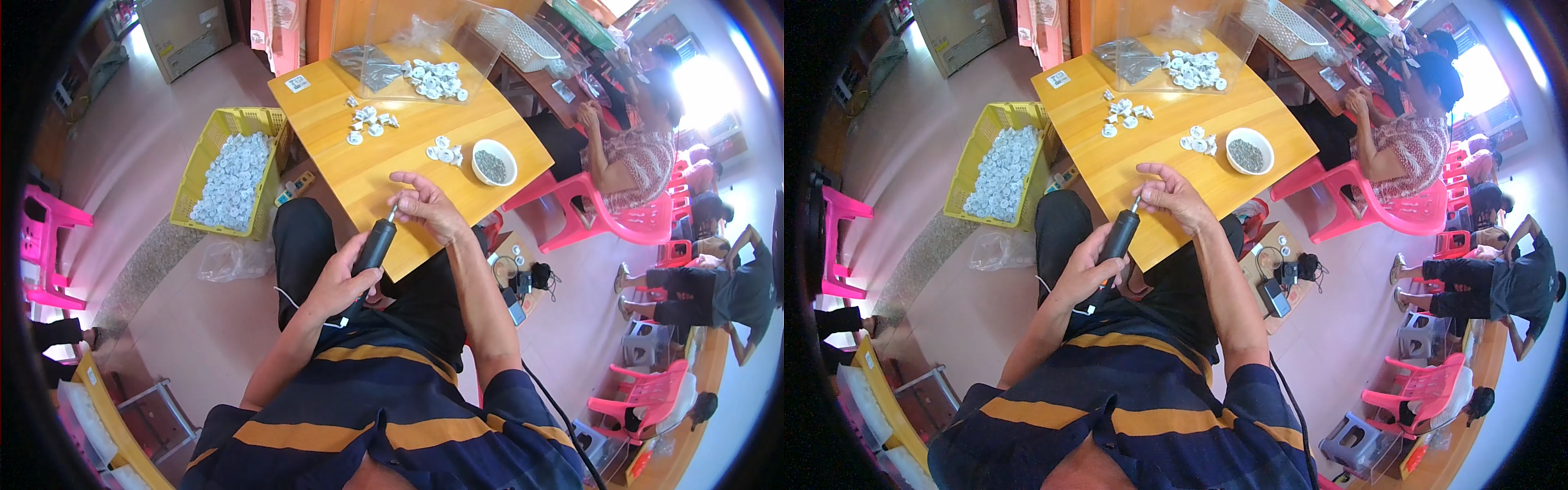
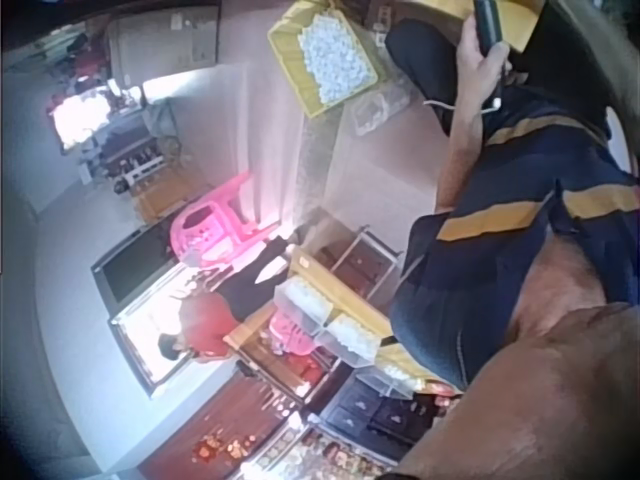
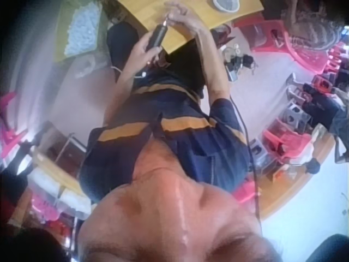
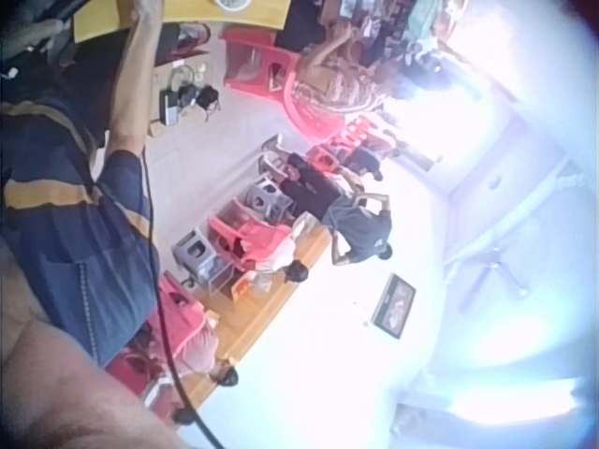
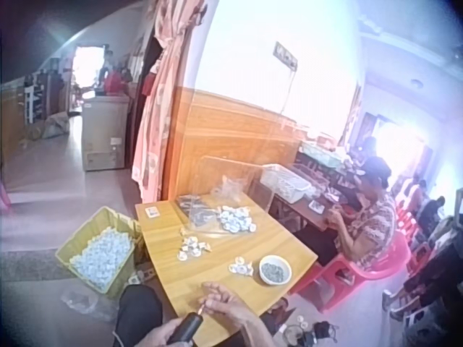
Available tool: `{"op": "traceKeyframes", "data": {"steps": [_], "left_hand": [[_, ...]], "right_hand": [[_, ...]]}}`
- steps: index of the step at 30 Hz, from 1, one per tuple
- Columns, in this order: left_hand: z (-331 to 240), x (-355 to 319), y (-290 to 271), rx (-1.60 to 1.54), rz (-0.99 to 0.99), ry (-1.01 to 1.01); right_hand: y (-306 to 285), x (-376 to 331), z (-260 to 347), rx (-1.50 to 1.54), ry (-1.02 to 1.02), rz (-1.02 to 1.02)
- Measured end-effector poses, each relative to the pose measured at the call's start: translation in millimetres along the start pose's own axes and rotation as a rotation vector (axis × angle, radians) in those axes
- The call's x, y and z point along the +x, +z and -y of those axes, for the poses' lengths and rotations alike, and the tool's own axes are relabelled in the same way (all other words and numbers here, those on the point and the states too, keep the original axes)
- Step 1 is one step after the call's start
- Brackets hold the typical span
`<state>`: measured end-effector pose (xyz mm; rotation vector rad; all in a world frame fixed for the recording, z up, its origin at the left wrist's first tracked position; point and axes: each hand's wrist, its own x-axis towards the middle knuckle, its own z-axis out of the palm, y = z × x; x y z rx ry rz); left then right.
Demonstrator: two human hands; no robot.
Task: Assembling small white plastic components using an electric screwdriver.
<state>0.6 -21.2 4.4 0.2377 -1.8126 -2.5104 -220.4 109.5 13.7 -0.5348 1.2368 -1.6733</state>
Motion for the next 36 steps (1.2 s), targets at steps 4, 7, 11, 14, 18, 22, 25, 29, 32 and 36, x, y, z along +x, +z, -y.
{"op": "traceKeyframes", "data": {"steps": [4, 7, 11, 14, 18, 22, 25, 29, 32, 36], "left_hand": [[0.3, -0.6, -2.1, -0.008, -0.043, 0.006], [-0.1, -0.4, -4.3, 0.009, -0.048, -0.002], [-1.8, 0.0, -3.8, 0.028, -0.061, -0.018], [-3.5, -0.5, -3.4, 0.020, -0.057, -0.006], [-5.1, -2.1, -4.8, 0.013, -0.067, -0.007], [-3.5, -1.1, -5.0, 0.016, -0.074, -0.013], [-0.1, 0.5, -5.7, 0.016, -0.064, -0.008], [-4.6, -0.8, -3.7, 0.014, -0.067, -0.019], [-2.1, 0.6, -3.5, 0.011, -0.063, -0.007], [-3.7, 0.8, -1.9, 0.020, -0.057, -0.014]], "right_hand": [[-7.6, 2.6, 0.6, -0.053, -0.041, -0.160], [-34.3, 18.2, 1.0, -0.341, -0.177, -0.448], [-60.7, 33.2, 5.9, -1.191, -0.485, -0.817], [-68.8, 45.0, 6.9, -1.540, -0.572, -0.857], [-65.5, 55.5, 5.3, -1.572, -0.382, -0.838], [-68.7, 57.1, 3.7, -1.553, -0.317, -0.872], [-79.6, 52.7, 1.0, -1.512, -0.418, -0.868], [-82.5, 44.5, -1.5, -1.419, -0.416, -0.867], [-84.6, 31.7, -6.4, -1.397, -0.485, -0.863], [-71.7, 17.7, -18.3, -0.915, -0.391, -0.800]]}}
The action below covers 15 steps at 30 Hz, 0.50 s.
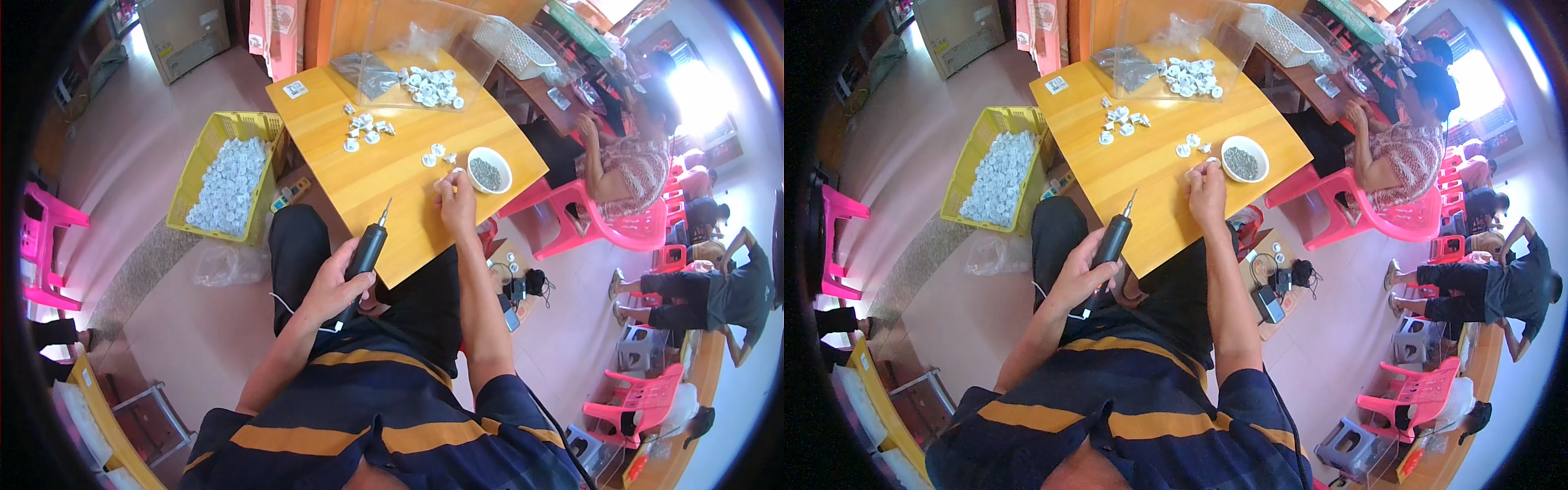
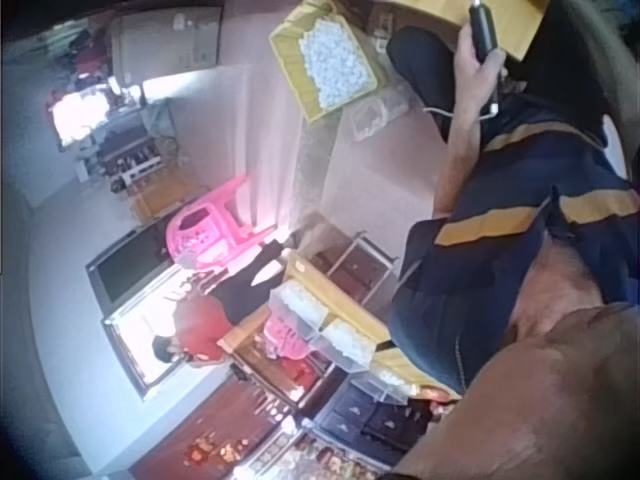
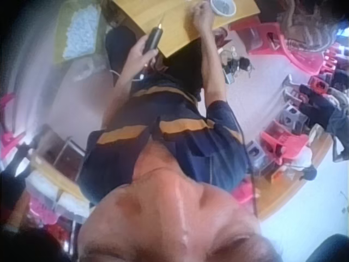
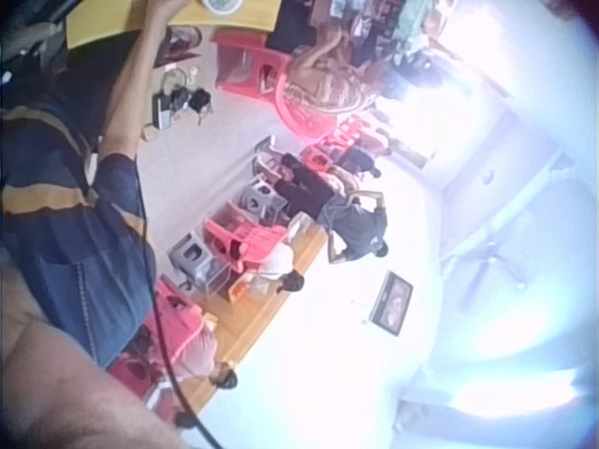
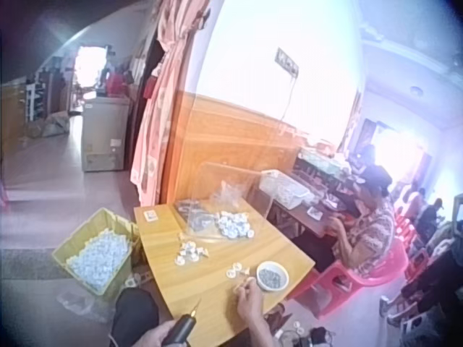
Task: Assembling small white plastic components using an electric screwdriver.
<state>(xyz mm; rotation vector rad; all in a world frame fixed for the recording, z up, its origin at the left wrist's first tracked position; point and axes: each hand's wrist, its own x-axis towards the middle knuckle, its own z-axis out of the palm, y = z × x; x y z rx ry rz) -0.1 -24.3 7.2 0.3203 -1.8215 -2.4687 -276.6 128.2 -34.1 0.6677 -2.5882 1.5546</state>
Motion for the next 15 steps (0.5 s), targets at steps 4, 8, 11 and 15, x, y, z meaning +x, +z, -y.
{"op": "traceKeyframes", "data": {"steps": [4, 8, 11, 15], "left_hand": [[4.3, -1.0, 0.8, 0.011, 0.017, -0.019], [6.5, 0.6, 2.8, 0.014, 0.037, -0.028], [4.4, -0.6, 3.1, 0.024, 0.038, -0.042], [8.5, 0.8, 1.9, 0.043, 0.045, -0.054]], "right_hand": [[8.8, -25.7, 21.5, 0.436, 0.263, 0.173], [16.4, -39.4, 25.2, 0.769, 0.386, 0.226], [20.3, -45.2, 29.4, 0.870, 0.465, 0.241], [26.0, -48.8, 30.9, 0.916, 0.494, 0.266]]}}
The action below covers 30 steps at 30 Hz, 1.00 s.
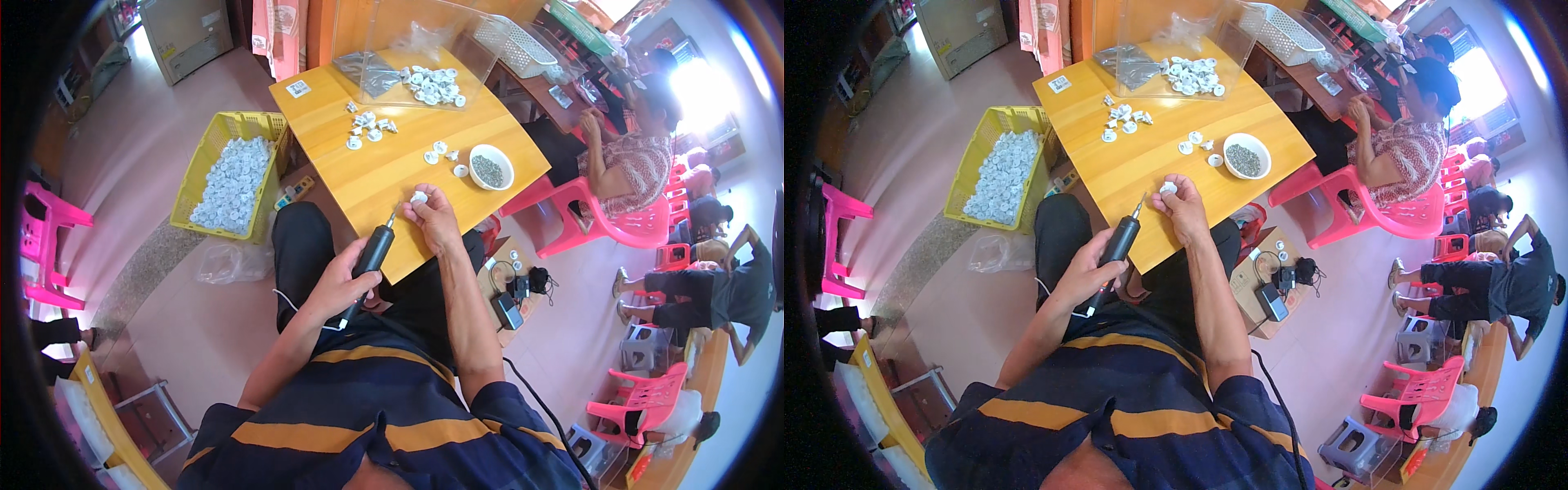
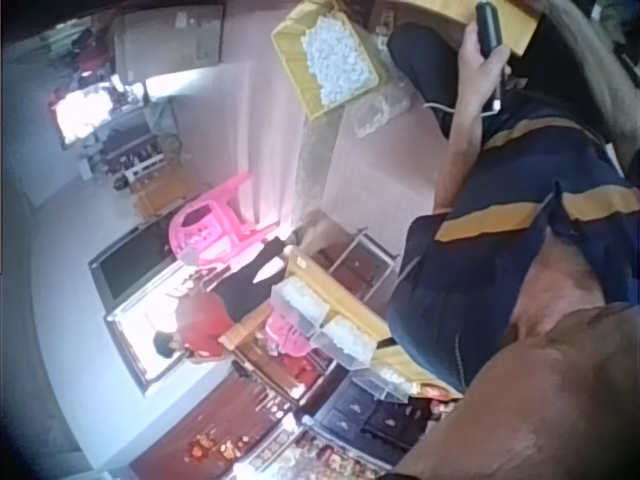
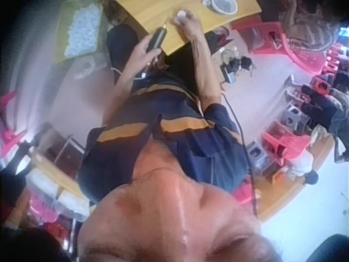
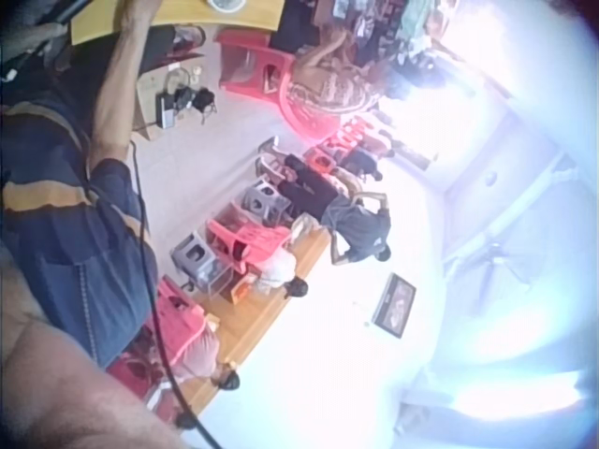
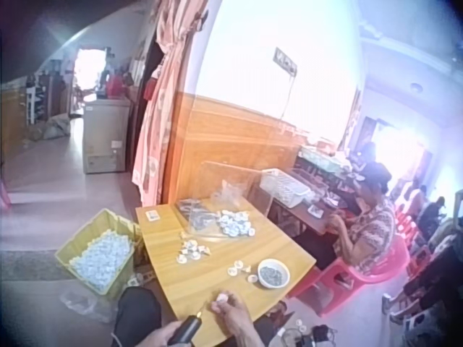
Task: Assembling small white plastic components using an electric screwdriver.
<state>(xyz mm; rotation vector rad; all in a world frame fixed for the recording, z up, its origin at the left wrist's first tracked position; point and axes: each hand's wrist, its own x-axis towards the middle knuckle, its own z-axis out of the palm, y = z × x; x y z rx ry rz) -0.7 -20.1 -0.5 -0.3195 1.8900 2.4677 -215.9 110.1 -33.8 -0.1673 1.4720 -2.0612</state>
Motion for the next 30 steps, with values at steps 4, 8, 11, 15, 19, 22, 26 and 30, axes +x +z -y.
{"op": "traceKeyframes", "data": {"steps": [4, 8, 11, 15, 19, 22, 26, 30], "left_hand": [[3.5, 0.0, -0.8, 0.002, 0.019, -0.005], [1.8, -0.1, -1.0, -0.008, 0.021, -0.038], [6.0, 1.3, -2.0, 0.002, 0.013, -0.046], [7.4, 2.4, -2.6, 0.046, 0.017, -0.058], [10.4, 3.2, -3.9, 0.071, 0.003, -0.090], [9.7, 3.5, -3.5, 0.077, -0.006, -0.100], [8.5, 3.8, -2.0, 0.052, 0.003, -0.095], [6.7, 2.5, -2.1, 0.046, -0.001, -0.094]], "right_hand": [[6.7, -6.6, 2.7, -0.049, 0.022, 0.028], [11.3, -13.0, 5.2, -0.050, 0.004, 0.068], [9.4, -11.3, -3.6, -0.092, 0.010, 0.060], [8.5, -12.0, -12.4, -0.112, -0.041, 0.077], [13.6, -14.7, -13.4, -0.129, -0.071, 0.069], [14.9, -14.2, -16.5, -0.165, -0.099, 0.044], [15.1, -14.5, -18.6, -0.214, -0.121, 0.030], [19.4, -17.3, -17.3, -0.247, -0.130, 0.021]]}}
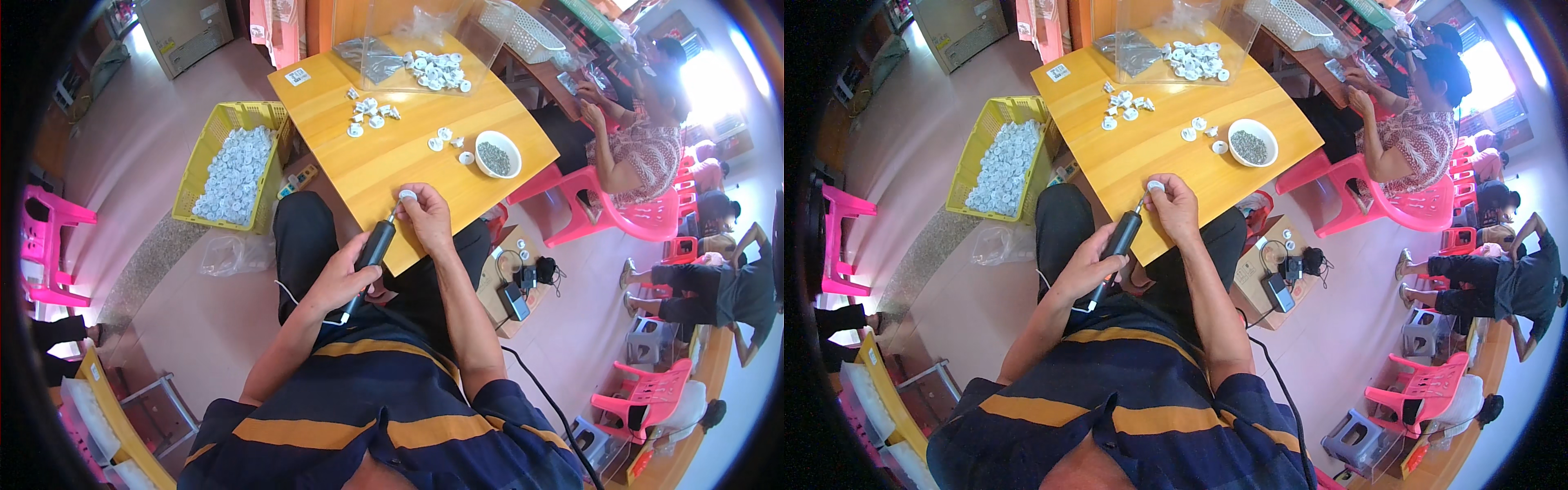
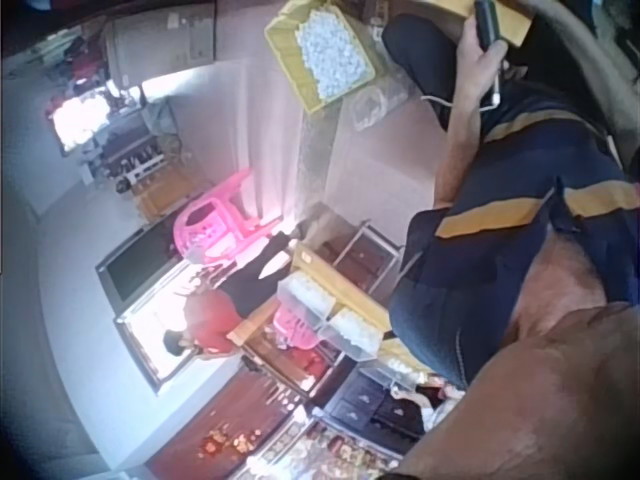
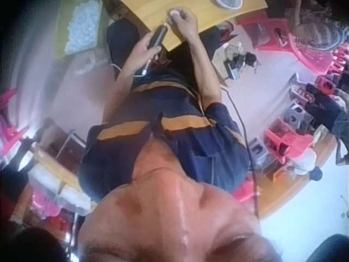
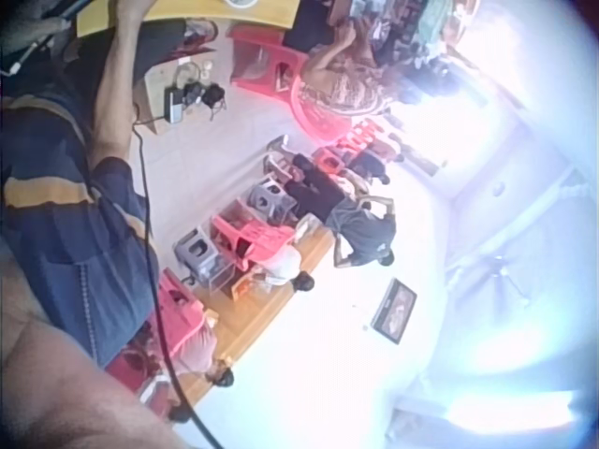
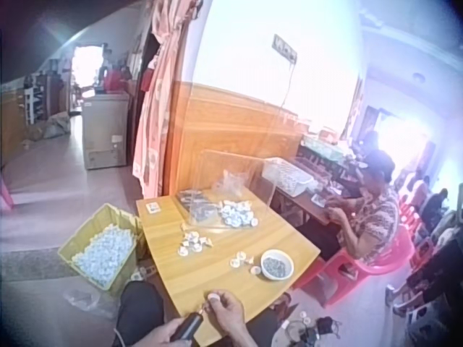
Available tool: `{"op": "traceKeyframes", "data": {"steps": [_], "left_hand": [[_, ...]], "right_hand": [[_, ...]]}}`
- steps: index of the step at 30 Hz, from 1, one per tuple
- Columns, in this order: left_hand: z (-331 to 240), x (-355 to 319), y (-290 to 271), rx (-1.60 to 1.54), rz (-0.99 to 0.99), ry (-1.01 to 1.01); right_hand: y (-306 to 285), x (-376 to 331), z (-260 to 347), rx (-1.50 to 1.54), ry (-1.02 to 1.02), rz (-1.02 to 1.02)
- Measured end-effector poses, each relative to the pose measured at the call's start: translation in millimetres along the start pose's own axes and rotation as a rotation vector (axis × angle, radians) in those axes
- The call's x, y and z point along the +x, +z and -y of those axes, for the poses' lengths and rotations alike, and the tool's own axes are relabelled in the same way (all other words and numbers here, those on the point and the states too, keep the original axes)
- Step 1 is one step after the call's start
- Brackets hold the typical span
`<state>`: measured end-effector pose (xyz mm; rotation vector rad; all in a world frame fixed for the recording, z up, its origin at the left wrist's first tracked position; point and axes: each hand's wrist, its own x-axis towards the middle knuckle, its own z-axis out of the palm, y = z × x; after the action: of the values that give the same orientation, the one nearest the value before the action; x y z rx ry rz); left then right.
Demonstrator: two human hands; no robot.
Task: Assembling small white plastic components using an electric screwdriver.
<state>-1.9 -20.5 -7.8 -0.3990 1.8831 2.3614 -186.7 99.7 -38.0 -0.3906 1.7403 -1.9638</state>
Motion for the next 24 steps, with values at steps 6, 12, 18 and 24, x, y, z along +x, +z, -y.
{"op": "traceKeyframes", "data": {"steps": [6, 12, 18, 24], "left_hand": [[3.6, 1.7, 0.2, -0.027, 0.014, -0.001], [6.1, 2.4, -2.0, -0.011, 0.010, 0.007], [2.0, 1.7, -0.2, -0.024, 0.011, 0.007], [0.9, 1.6, 0.0, -0.020, 0.005, 0.002]], "right_hand": [[-1.8, 0.1, -3.4, -0.031, -0.043, 0.010], [0.8, -1.3, -3.7, -0.044, -0.053, -0.008], [-1.7, 0.7, -8.6, -0.071, -0.084, -0.006], [0.0, -0.6, -6.9, -0.075, -0.077, -0.018]]}}
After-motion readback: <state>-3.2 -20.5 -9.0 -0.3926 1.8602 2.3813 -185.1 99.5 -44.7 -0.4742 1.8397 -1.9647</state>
